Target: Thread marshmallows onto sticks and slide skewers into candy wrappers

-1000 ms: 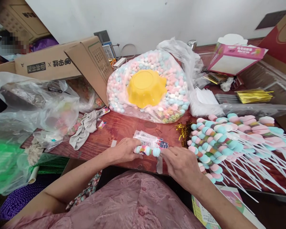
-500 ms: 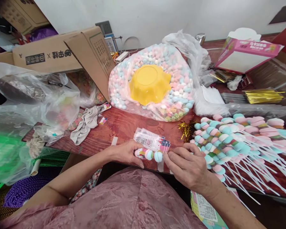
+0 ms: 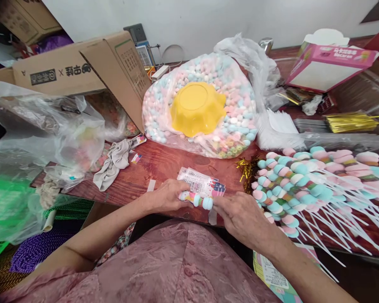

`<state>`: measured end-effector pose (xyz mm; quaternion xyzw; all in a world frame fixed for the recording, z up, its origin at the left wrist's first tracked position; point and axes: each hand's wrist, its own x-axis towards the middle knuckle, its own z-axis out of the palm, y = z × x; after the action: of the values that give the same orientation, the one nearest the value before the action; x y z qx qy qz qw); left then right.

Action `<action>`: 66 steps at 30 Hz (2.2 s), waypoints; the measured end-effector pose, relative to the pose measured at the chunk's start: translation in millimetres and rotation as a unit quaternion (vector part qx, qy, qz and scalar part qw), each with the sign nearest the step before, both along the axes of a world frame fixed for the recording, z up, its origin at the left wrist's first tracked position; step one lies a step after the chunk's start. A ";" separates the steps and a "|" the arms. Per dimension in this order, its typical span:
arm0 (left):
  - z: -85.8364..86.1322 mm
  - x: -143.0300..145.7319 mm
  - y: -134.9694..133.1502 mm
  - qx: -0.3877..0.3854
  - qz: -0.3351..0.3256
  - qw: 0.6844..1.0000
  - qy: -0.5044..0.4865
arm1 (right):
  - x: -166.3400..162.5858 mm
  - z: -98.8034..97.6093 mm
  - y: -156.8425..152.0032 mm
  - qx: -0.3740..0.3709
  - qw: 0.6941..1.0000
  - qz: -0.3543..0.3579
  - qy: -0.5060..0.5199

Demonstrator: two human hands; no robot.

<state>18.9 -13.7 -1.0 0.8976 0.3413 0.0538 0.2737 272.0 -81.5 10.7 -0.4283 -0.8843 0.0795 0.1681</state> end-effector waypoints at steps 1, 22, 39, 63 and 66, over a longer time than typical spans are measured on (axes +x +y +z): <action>0.0 0.1 -0.6 0.012 -0.001 1.000 0.011 | -1.0 -0.2 -0.9 0.010 1.000 0.004 -0.001; 4.1 -3.0 -11.2 0.070 -0.022 0.989 0.132 | -19.3 -5.5 3.2 -0.010 0.992 0.001 -0.129; 3.2 -5.6 -10.5 0.019 -0.026 0.996 0.079 | -23.7 5.9 8.8 -0.188 0.970 -0.015 -0.154; 0.1 -8.9 -0.7 0.106 -0.037 0.987 0.113 | -30.9 -15.8 6.7 -0.148 0.988 -0.022 0.039; -4.9 -8.0 5.0 0.133 -0.063 0.982 0.121 | -38.8 -13.5 7.3 -0.177 0.979 -0.042 0.095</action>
<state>10.9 -8.7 -5.9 0.9455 0.3047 -0.0278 0.1112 233.3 -74.2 -2.8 -0.4782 -0.8176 0.2678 0.1764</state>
